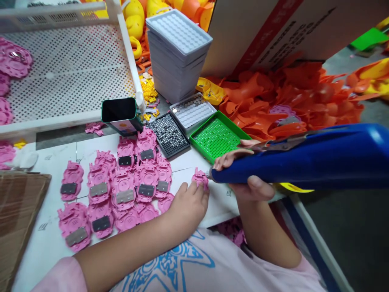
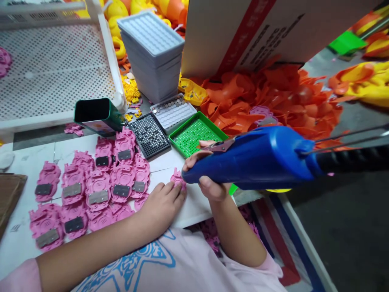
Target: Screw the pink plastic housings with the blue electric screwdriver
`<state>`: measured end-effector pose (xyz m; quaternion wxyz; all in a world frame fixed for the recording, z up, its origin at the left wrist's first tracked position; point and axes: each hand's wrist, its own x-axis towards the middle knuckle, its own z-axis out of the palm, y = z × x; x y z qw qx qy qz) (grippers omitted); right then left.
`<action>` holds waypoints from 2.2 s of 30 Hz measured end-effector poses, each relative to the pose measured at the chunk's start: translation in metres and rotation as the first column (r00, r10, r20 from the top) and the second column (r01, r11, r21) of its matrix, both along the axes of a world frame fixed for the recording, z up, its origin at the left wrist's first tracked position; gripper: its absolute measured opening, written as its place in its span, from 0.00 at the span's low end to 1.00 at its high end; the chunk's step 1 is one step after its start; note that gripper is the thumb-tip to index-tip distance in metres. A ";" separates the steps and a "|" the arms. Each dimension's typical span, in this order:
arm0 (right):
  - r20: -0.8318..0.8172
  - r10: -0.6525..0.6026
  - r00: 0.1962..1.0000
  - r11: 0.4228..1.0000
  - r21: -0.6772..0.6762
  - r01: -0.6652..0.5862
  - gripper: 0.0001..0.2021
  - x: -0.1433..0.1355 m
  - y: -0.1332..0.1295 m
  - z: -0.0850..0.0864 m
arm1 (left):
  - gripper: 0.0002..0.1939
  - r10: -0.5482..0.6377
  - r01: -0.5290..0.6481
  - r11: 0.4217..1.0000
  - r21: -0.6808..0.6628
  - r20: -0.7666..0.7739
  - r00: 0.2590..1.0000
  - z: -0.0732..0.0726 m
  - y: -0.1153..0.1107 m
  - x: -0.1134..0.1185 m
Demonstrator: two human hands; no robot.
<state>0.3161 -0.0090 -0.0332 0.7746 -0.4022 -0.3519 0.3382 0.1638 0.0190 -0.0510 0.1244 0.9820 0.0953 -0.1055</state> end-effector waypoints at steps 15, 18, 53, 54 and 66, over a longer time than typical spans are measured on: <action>0.205 0.064 0.977 0.998 -0.005 -0.064 0.20 -0.001 -0.002 -0.002 | 0.17 0.013 -0.013 1.000 0.008 0.008 1.000 -0.003 -0.002 0.001; 0.252 0.088 0.964 0.996 -0.014 -0.087 0.19 -0.003 -0.001 -0.005 | 0.16 0.011 -0.011 1.000 0.006 -0.001 1.000 -0.002 -0.004 0.002; 0.013 -0.226 0.974 0.969 -0.103 0.226 0.12 0.055 0.049 0.005 | 0.19 -0.041 0.037 0.997 0.074 0.049 0.998 -0.011 0.012 -0.007; 0.022 -0.221 0.975 0.969 -0.107 0.222 0.13 0.054 0.049 0.006 | 0.19 -0.042 0.039 0.996 0.074 0.045 0.998 -0.010 0.012 -0.006; 0.027 -0.293 0.956 0.954 -0.063 0.294 0.17 0.056 0.041 0.017 | 0.21 -0.024 0.025 0.999 0.037 -0.009 1.000 -0.005 0.011 -0.005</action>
